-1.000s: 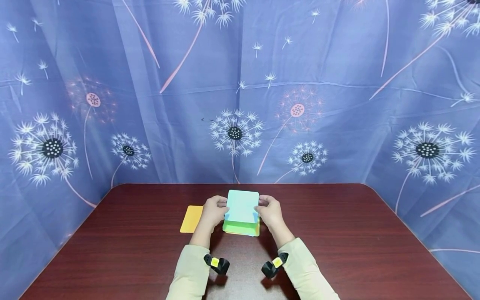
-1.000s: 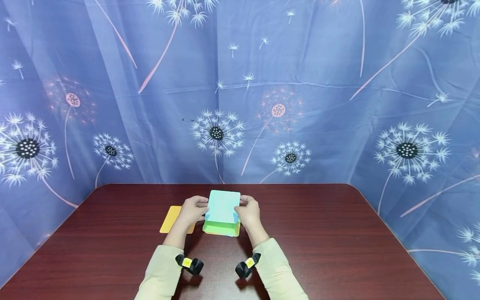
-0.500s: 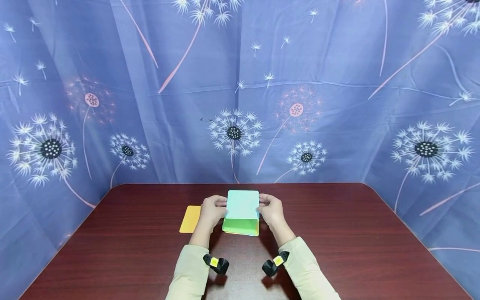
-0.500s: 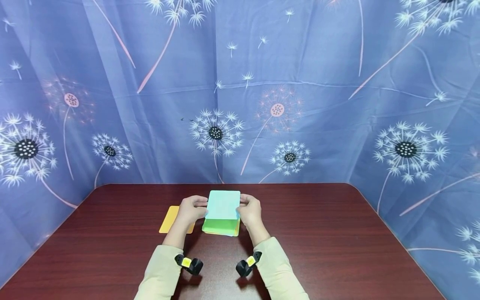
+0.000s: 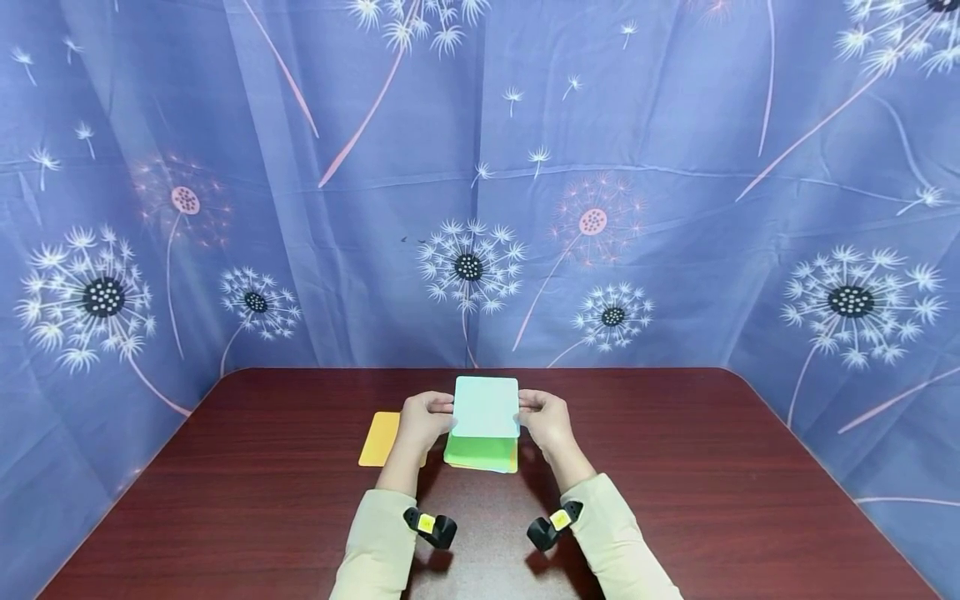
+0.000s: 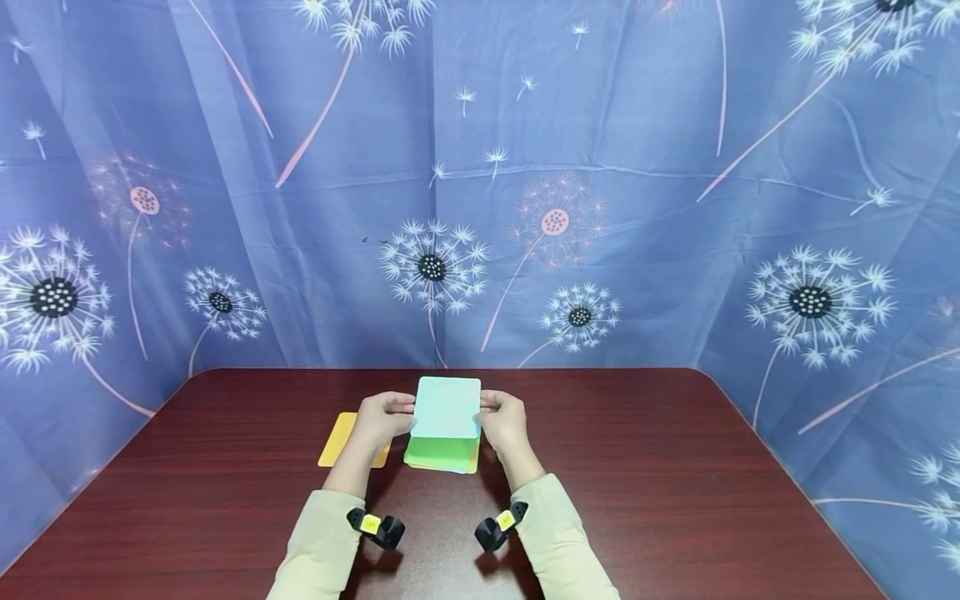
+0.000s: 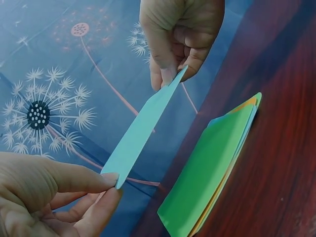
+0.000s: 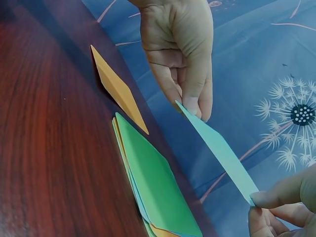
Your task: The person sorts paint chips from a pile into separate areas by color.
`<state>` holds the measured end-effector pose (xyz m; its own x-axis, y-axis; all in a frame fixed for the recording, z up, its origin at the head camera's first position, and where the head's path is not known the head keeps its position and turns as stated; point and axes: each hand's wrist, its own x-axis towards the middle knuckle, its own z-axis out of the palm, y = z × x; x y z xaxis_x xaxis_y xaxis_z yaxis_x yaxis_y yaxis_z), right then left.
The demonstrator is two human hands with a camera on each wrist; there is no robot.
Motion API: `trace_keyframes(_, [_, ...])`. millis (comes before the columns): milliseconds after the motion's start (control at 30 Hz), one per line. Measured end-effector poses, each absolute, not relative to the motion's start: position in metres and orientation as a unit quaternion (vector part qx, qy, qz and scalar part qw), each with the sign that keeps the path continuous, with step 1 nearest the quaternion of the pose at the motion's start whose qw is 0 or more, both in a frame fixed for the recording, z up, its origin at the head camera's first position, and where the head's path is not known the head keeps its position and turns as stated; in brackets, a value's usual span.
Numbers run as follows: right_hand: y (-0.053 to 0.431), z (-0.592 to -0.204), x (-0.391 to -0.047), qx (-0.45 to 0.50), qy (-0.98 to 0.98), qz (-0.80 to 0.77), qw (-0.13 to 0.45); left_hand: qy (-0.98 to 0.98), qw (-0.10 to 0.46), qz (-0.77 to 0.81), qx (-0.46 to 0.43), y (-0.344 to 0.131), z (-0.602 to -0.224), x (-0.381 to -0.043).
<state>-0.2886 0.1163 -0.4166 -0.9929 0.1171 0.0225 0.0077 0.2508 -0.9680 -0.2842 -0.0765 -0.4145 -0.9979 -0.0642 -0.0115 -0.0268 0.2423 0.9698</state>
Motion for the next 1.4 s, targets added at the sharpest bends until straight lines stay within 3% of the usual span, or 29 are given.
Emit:
trace_keyframes(767, [0.131, -0.419, -0.284, -0.003, -0.784, 0.616, 0.074, -0.753, -0.005, -0.658, 0.017, -0.072, -0.412, -0.281])
trace_keyframes(1400, [0.152, -0.411, -0.277, -0.036, -0.802, 0.592, 0.067, -0.764, -0.022, -0.645, -0.017, -0.053, -0.410, -0.275])
